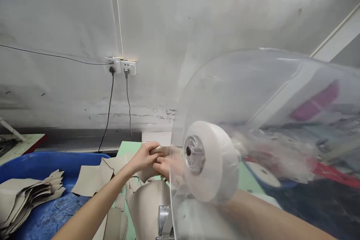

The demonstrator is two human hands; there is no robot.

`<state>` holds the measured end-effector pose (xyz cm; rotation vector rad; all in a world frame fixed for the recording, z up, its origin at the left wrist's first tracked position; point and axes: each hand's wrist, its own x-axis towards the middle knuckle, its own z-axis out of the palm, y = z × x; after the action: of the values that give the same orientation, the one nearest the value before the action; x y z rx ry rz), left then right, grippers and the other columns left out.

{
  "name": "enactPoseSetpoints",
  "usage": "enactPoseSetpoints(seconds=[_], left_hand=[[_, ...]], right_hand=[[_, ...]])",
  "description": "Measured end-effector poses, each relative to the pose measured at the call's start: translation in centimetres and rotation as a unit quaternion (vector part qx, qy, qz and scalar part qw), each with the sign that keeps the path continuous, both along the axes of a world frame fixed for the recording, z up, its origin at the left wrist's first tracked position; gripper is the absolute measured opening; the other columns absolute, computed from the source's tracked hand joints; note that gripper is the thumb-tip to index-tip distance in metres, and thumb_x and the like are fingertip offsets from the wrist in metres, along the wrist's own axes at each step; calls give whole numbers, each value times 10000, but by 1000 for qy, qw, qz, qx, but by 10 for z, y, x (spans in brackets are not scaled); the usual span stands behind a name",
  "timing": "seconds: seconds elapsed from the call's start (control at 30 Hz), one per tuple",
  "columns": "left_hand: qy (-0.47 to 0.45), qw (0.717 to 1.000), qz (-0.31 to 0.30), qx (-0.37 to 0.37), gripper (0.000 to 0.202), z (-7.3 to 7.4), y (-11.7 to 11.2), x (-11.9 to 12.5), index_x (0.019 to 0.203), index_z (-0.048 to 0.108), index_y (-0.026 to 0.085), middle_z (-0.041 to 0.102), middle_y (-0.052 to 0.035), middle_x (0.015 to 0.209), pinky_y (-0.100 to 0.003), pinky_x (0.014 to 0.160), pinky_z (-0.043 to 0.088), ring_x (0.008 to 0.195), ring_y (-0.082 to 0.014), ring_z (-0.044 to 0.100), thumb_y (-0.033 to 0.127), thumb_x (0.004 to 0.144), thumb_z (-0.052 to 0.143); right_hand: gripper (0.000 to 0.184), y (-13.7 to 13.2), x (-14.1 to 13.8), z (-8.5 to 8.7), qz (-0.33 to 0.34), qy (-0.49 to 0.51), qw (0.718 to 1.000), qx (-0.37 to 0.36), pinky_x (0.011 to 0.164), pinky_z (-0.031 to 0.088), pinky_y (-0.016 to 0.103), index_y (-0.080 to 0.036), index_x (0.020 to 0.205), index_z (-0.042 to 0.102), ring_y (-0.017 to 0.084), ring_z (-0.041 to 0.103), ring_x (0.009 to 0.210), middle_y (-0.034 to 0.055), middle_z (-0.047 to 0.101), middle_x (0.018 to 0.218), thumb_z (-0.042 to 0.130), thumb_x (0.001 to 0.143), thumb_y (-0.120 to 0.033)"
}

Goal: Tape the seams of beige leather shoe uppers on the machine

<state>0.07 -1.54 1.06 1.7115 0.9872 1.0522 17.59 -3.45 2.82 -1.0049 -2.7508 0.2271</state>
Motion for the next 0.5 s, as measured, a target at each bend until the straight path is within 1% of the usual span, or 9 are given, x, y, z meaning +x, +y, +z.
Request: enactPoseSetpoints(seconds=[0.1,0.17,0.2,0.27,0.3,0.33,0.4,0.43,0.5], left_hand=[[9,1000,21,-15,214,0,3,-5,617,427,189,408,46,645,-241,586,299,643,-121,395,249,798,524],[30,999,19,-3,209,3,4,-10,628,438,191,424,41,660,-242,591,304,658,-128,411,253,812,515],[43,999,13,8,208,5,4,-12,629,442,192,434,38,668,-244,598,310,666,-131,422,251,814,516],[74,997,0,34,208,5,2,-18,631,454,193,464,31,687,-248,608,325,673,-137,450,241,827,505],[99,994,-1,50,209,4,-1,-22,634,465,193,479,26,693,-254,619,333,674,-140,463,235,837,494],[136,988,7,68,209,0,-5,-26,642,481,195,496,22,696,-264,642,342,677,-147,475,237,846,492],[239,966,44,85,178,-15,-20,-39,684,534,202,539,9,704,-311,732,362,707,-176,507,289,837,559],[294,951,62,75,162,-25,-30,-48,716,565,208,561,2,707,-349,787,362,730,-198,523,329,800,632],[370,925,86,26,204,-50,-59,-68,758,612,221,595,-7,702,-430,877,344,782,-244,552,354,699,756]], right_hand=[[194,8,2,5,17,-73,996,57,567,295,282,-183,704,576,124,465,585,29,594,707,506,775,-18],[102,16,4,18,7,-19,997,74,657,367,289,-190,847,606,165,533,730,50,620,850,524,847,-129],[130,20,4,24,-7,18,997,81,742,400,314,-189,971,607,208,555,871,73,620,988,576,845,-205],[469,31,5,31,-26,54,996,67,924,386,406,-184,1178,557,293,505,1113,111,565,1205,716,747,-276],[528,37,5,29,-23,43,998,41,983,352,451,-195,1190,564,301,506,1131,104,579,1201,750,698,-243],[451,43,7,24,-8,18,1000,7,1004,332,474,-213,1115,613,280,549,1066,76,631,1098,743,685,-193],[115,52,12,5,29,-33,998,-50,918,389,428,-222,814,669,195,598,781,5,644,739,643,749,-130],[150,55,16,-6,34,-41,997,-62,819,418,379,-209,686,641,162,565,655,-8,594,613,577,787,-117],[253,58,27,-27,26,-25,998,-60,611,377,297,-197,605,600,138,496,538,0,547,541,495,823,-122]])
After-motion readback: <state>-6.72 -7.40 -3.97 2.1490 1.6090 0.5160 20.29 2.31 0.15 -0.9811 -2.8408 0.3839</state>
